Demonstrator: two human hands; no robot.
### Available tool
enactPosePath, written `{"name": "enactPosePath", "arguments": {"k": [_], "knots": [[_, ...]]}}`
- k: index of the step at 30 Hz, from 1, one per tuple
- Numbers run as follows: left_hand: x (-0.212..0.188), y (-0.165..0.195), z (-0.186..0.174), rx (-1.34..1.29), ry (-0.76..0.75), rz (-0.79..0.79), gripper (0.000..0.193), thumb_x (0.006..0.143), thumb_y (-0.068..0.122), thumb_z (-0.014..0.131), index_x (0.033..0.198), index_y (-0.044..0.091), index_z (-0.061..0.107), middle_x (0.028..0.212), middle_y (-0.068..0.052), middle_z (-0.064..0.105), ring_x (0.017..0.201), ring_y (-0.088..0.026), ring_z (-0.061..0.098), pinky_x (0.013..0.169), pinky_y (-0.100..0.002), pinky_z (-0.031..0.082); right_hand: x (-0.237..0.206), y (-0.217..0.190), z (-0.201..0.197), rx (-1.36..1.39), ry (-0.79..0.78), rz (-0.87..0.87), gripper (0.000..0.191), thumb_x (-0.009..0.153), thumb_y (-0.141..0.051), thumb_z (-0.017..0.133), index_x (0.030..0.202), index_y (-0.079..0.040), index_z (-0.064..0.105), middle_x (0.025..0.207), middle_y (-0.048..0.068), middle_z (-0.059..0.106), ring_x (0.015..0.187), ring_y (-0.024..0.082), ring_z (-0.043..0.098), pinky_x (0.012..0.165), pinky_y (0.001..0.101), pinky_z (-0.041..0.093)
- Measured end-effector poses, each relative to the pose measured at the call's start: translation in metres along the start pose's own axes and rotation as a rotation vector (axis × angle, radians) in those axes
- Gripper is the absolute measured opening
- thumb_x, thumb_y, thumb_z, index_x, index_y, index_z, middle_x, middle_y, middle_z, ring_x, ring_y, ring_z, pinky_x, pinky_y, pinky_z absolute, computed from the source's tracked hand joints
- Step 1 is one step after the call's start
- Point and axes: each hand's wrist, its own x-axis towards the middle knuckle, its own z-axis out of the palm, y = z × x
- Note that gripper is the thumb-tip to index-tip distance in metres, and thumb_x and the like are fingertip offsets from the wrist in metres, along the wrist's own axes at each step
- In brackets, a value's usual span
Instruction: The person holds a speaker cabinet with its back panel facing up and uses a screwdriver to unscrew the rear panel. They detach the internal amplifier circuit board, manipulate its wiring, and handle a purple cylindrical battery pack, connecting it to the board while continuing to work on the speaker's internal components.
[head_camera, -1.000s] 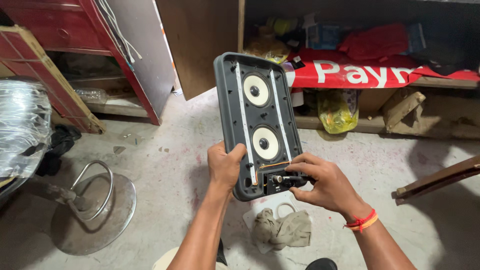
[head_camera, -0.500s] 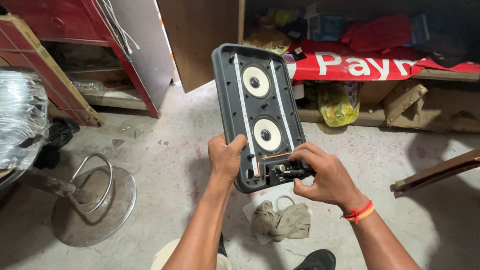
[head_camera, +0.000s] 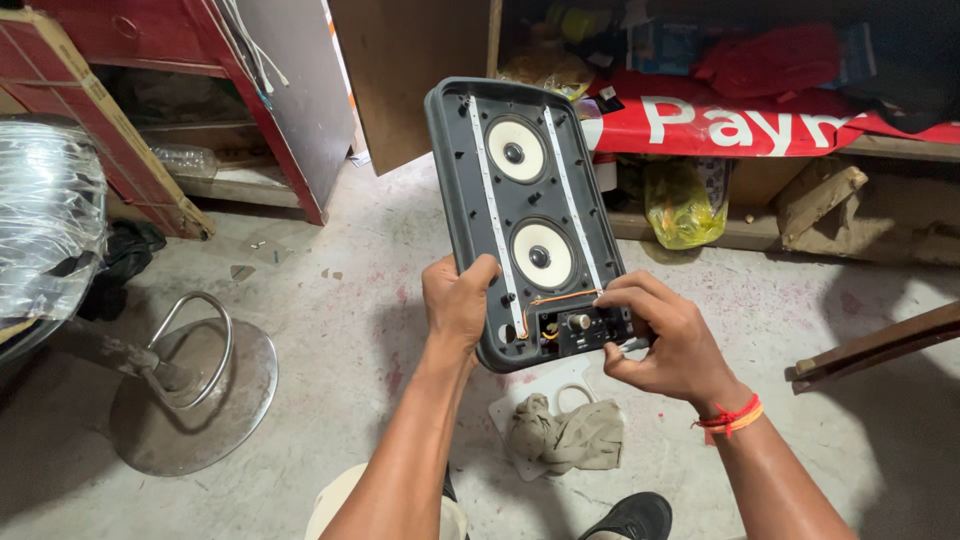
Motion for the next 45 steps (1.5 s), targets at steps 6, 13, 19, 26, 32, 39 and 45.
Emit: {"name": "enactPosePath", "arguments": {"k": [6,13,19,26,32,39,45], "knots": [[0.001,-0.001,0.002,0.008,-0.004,-0.004,0.016,0.077,0.005,0.062,0.062,0.001,0.060,0.059,0.001,0.057,0.046,-0.007,0.048,0.040,-0.029,0.038,-0.001,0.004,-0.004,0.053,0.032,-0.005,0.045,0.062,-0.001,0.076,0.106,-0.004,0.068,0.103,0.002,0.064,0.057,0.007,0.045,0.051,0.0233,0.041],[-0.001,0.000,0.005,0.017,0.001,-0.001,0.016,0.077,0.005,0.062,0.061,0.003,0.059,0.059,0.003,0.055,0.047,-0.006,0.046,0.040,-0.028,0.036,-0.004,0.005,-0.006,0.051,0.043,0.041,0.043,0.062,-0.001,0.076,0.104,-0.004,0.068,0.102,0.003,0.064,0.054,0.008,0.043,0.049,0.0242,0.039],[-0.003,0.001,0.007,0.097,-0.001,0.015,0.017,0.076,0.006,0.062,0.060,0.004,0.059,0.057,0.004,0.054,0.047,-0.005,0.045,0.041,-0.028,0.036,-0.005,0.000,-0.004,0.026,0.039,0.004,0.045,0.061,-0.002,0.078,0.105,-0.004,0.068,0.102,0.003,0.065,0.055,0.008,0.045,0.050,0.0243,0.041],[-0.007,0.003,0.007,0.038,-0.024,0.004,0.020,0.077,0.005,0.063,0.057,0.004,0.057,0.056,0.003,0.055,0.043,-0.006,0.046,0.037,-0.029,0.035,-0.005,-0.005,-0.004,0.023,0.024,-0.001,0.045,0.062,-0.003,0.078,0.105,-0.005,0.068,0.103,0.003,0.066,0.057,0.009,0.047,0.051,0.0247,0.043],[-0.006,0.006,0.006,0.085,-0.001,-0.022,0.019,0.077,0.006,0.063,0.058,0.005,0.058,0.056,0.003,0.054,0.043,-0.006,0.045,0.038,-0.029,0.035,-0.005,-0.002,-0.004,0.046,0.029,0.023,0.044,0.063,-0.001,0.077,0.106,-0.004,0.070,0.101,0.002,0.065,0.056,0.007,0.046,0.050,0.0234,0.041],[-0.006,0.005,0.009,0.040,-0.015,-0.049,0.019,0.077,0.006,0.063,0.059,0.004,0.058,0.058,0.003,0.055,0.045,-0.006,0.045,0.039,-0.028,0.036,-0.008,0.008,-0.009,0.119,0.054,0.104,0.042,0.065,0.002,0.074,0.106,-0.003,0.071,0.103,0.002,0.065,0.060,0.002,0.048,0.051,0.0206,0.040],[-0.008,0.011,0.013,0.011,-0.015,-0.094,0.017,0.077,0.005,0.061,0.060,0.003,0.059,0.058,0.000,0.058,0.044,-0.008,0.050,0.039,-0.030,0.041,-0.007,0.009,-0.012,0.160,0.034,0.114,0.041,0.067,0.003,0.074,0.107,-0.003,0.071,0.105,0.003,0.065,0.064,0.003,0.049,0.053,0.0199,0.041]]}}
